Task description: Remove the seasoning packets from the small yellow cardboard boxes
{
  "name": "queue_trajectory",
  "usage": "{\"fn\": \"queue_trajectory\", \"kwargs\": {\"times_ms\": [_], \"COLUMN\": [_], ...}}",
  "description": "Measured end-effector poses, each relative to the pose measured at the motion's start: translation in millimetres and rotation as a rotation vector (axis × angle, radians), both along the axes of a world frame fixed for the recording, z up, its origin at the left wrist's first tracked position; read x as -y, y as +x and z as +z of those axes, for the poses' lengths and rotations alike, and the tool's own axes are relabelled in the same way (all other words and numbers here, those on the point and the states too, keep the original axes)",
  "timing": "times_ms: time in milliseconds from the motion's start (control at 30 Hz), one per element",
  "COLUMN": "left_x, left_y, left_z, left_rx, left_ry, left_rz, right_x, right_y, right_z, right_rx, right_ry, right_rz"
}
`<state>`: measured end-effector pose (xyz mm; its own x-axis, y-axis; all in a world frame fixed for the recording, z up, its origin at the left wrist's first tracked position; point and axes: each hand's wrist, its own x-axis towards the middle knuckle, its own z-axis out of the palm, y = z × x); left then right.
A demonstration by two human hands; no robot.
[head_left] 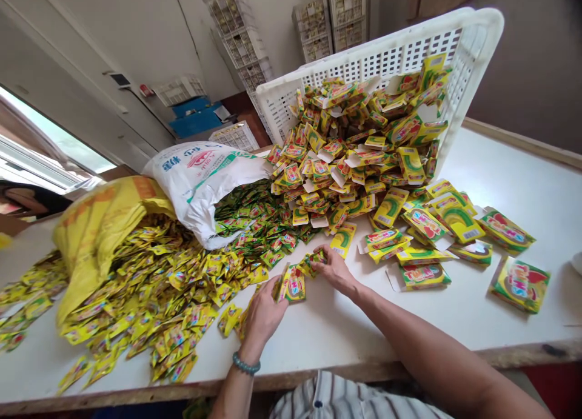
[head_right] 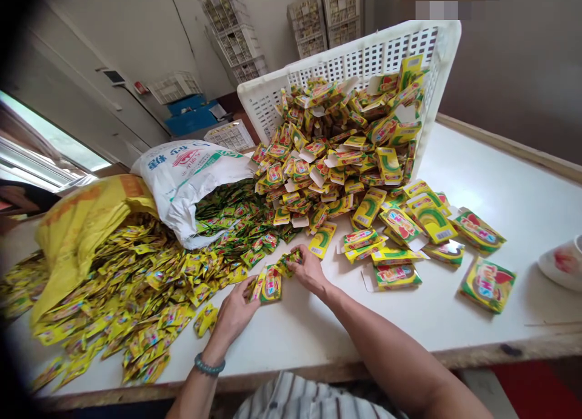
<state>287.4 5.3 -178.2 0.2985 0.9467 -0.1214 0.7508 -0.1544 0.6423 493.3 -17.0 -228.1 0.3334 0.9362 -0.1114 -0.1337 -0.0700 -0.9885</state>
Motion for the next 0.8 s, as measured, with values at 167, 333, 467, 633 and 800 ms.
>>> {"fn": "queue_trajectory", "kwargs": {"times_ms": [167,333,467,633,800], "left_x": [11,24,25,24,26], "left_y": [-1,12,17,16,19], "left_z": [6.3,12.1,8.6,8.6,14.2], "left_rx": [0.712,0.823,0.772,0.669,0.655], "left_ry": [-0.437,-0.512,-0.474,-0.488,-0.511], "left_rz": [0.124,0.129,0.089,0.069,0.068], "right_x": [3,6,8,12,14], "right_y": [-4,-7,-2,4,7], "right_z": [18.5,34.6,36.1,36.1,41.8], "right_rx": [-0.264,-0.245,-0.147,0.244,0.372], "right_ry": [0.146,0.242,0.222,0.145,0.120], "right_rz": [0.039,-0.012,0.145,0.322,0.415]}}
